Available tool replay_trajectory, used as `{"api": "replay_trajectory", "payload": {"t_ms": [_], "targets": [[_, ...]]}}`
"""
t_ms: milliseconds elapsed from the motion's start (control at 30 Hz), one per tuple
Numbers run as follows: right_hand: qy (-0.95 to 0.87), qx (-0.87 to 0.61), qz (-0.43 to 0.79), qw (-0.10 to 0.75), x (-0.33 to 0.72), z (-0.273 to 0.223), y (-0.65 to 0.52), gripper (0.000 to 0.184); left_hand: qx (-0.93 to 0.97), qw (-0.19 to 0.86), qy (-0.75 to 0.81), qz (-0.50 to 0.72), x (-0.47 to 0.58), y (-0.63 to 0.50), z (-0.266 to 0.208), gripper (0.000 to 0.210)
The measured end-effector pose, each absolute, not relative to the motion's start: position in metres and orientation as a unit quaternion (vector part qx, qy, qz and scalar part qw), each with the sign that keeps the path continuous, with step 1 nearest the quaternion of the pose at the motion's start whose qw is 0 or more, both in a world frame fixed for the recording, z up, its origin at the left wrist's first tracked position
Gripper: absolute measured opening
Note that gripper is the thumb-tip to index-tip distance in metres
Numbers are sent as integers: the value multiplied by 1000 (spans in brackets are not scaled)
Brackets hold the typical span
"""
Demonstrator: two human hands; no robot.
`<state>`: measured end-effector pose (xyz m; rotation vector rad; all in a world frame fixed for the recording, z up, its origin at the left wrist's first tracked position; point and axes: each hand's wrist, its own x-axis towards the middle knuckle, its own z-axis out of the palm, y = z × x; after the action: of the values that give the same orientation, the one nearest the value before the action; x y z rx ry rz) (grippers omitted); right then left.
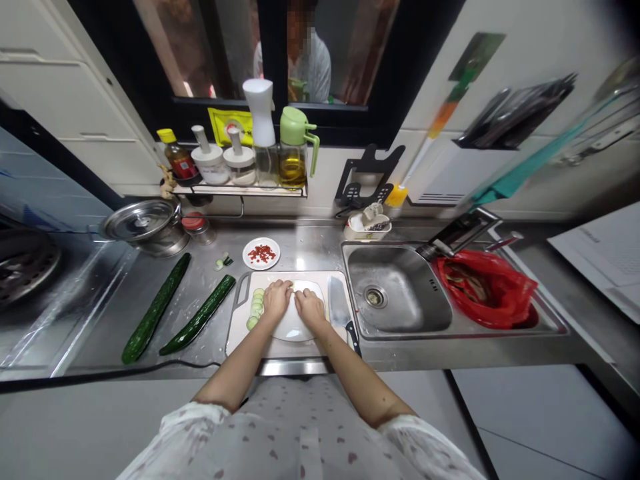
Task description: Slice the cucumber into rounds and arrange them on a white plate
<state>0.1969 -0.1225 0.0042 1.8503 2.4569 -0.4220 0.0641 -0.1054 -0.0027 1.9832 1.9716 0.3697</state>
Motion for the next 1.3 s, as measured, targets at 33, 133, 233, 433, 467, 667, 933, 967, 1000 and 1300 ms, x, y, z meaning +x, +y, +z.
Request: {"api": "replay_trajectory", "payload": {"t_ms": [33, 133, 233, 433, 467, 667, 933, 967, 1000, 1300], "targets": [[791, 596, -136, 20, 197, 5, -122, 32, 695, 158, 689, 132, 64, -105, -4, 26], [789, 599, -135, 24, 197, 5, -122, 34, 695, 156, 687, 141, 64, -105, -7, 26], [787, 601, -136, 27, 197, 6, -122, 34, 696, 157, 685, 149, 65, -104, -8, 26], [787, 601, -139, 30, 197, 7, -122, 35, 696, 159, 681, 161, 65, -103, -9, 25], [787, 601, -138, 30, 196, 7, -122, 35, 695, 159, 682, 164, 65, -103, -9, 25], [786, 603, -134, 12, 198, 10, -124, 36, 668, 166, 693, 216, 63, -110, -7, 24], [795, 591, -138, 7, 214, 10, -135, 30, 596, 146, 718, 328, 27, -173, -5, 27], [795, 590, -139, 8, 216, 10, -137, 30, 592, 142, 725, 322, 20, -183, -7, 27], [796, 589, -141, 8, 217, 10, -139, 31, 582, 135, 739, 312, 13, -194, -9, 27], [806, 572, -153, 13, 219, 13, -153, 35, 506, 117, 832, 194, -4, -230, -23, 36]]}}
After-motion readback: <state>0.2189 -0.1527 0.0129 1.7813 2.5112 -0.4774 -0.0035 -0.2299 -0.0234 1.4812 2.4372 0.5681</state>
